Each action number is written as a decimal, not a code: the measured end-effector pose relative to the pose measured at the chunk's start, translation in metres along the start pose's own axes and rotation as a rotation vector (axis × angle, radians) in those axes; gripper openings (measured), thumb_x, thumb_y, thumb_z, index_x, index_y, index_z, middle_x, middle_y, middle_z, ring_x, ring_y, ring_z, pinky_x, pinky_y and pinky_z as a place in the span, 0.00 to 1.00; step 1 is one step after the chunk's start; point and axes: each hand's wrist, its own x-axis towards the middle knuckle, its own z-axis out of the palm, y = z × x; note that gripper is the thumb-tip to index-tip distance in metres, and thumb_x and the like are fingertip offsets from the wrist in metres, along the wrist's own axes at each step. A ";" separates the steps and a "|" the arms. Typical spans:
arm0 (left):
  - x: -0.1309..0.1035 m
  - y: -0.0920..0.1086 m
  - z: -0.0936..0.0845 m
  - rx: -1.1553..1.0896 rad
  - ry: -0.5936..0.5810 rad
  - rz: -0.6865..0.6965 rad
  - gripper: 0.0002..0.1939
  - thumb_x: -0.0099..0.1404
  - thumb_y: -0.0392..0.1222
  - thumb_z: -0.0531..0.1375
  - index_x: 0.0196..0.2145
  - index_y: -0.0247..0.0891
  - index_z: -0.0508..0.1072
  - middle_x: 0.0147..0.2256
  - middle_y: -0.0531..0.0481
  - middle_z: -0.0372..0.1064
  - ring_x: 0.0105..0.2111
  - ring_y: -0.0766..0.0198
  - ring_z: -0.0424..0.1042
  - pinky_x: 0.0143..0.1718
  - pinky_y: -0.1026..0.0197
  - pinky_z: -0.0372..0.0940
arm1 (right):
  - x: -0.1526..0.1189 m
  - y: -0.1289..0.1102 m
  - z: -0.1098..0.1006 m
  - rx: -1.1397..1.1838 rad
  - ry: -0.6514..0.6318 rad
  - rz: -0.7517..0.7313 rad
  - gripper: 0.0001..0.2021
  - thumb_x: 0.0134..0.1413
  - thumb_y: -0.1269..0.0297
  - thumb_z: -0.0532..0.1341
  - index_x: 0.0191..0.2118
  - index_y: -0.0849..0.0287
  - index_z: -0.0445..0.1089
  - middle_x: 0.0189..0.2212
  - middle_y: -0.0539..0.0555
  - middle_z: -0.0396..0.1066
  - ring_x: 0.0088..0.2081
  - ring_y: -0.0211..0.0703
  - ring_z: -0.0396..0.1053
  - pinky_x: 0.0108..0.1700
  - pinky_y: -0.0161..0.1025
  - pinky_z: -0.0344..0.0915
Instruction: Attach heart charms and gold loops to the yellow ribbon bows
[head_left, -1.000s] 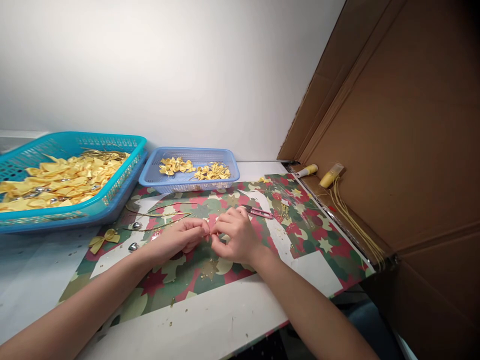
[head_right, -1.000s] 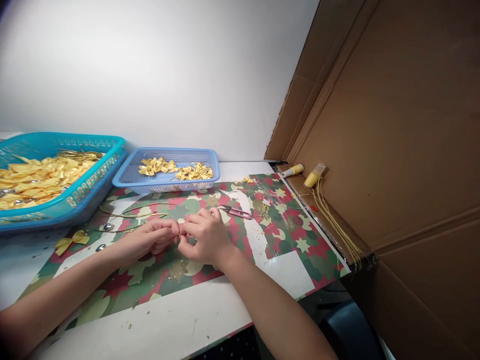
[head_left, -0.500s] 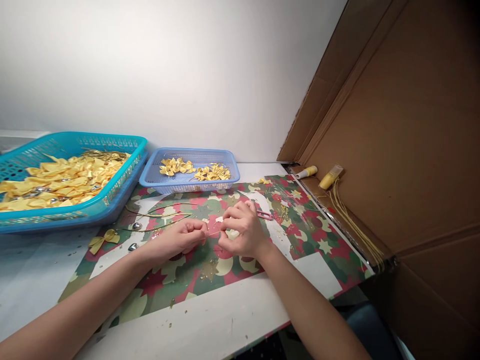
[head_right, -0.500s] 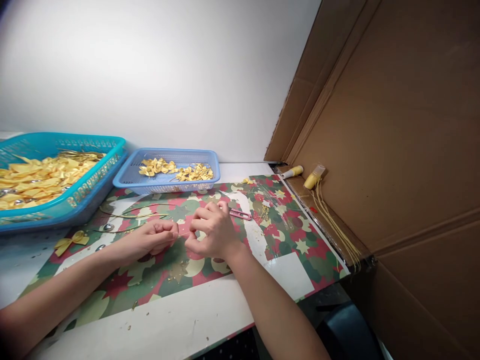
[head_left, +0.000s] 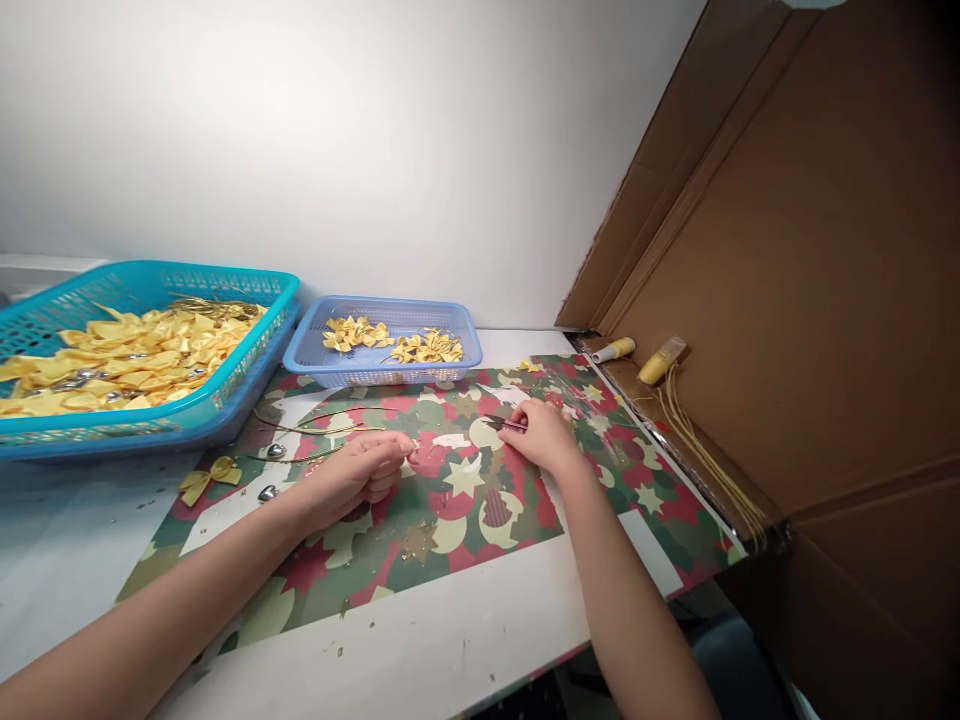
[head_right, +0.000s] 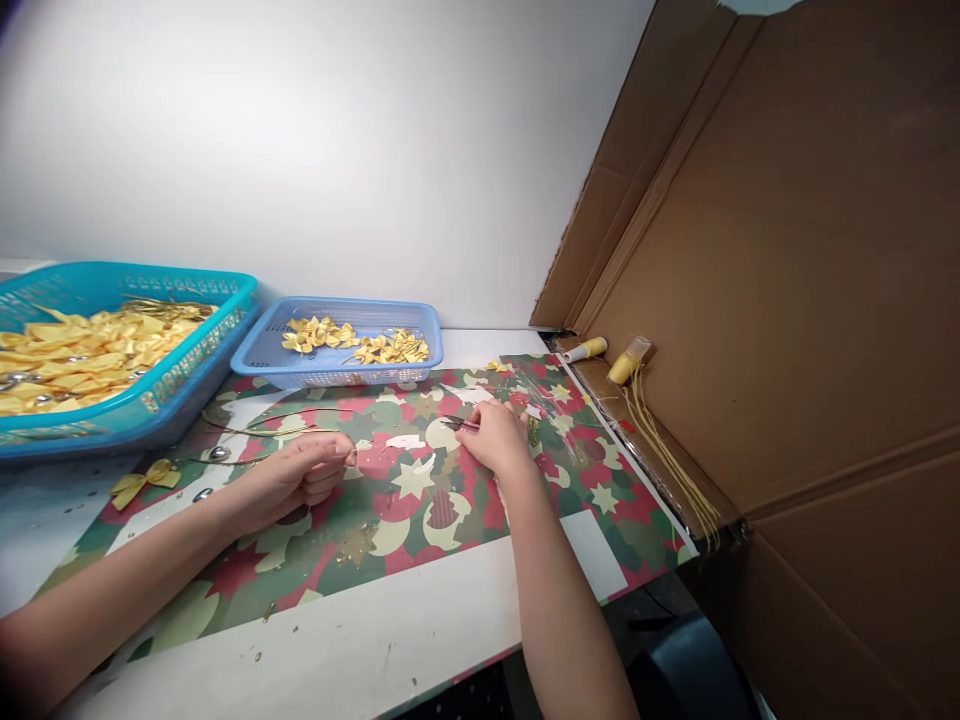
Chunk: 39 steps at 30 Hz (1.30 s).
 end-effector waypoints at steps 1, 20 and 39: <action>0.000 0.000 0.001 0.002 0.000 0.005 0.17 0.58 0.52 0.62 0.24 0.40 0.61 0.16 0.64 0.40 0.17 0.71 0.38 0.16 0.67 0.40 | 0.000 0.000 0.000 0.005 -0.008 0.003 0.08 0.49 0.61 0.66 0.27 0.57 0.68 0.38 0.57 0.74 0.42 0.54 0.67 0.45 0.48 0.55; 0.002 -0.008 0.004 -0.071 0.082 -0.013 0.22 0.52 0.58 0.69 0.30 0.35 0.73 0.15 0.65 0.42 0.17 0.73 0.39 0.17 0.67 0.38 | -0.005 -0.005 0.005 0.122 -0.095 -0.027 0.07 0.53 0.63 0.64 0.29 0.57 0.67 0.36 0.55 0.74 0.46 0.55 0.66 0.49 0.51 0.53; 0.003 -0.006 0.027 -0.311 0.414 0.189 0.20 0.47 0.53 0.70 0.30 0.36 0.72 0.12 0.67 0.43 0.15 0.74 0.40 0.15 0.69 0.40 | -0.037 -0.065 0.051 1.422 -0.568 -0.053 0.27 0.46 0.39 0.66 0.34 0.57 0.59 0.23 0.42 0.58 0.21 0.29 0.52 0.26 0.33 0.47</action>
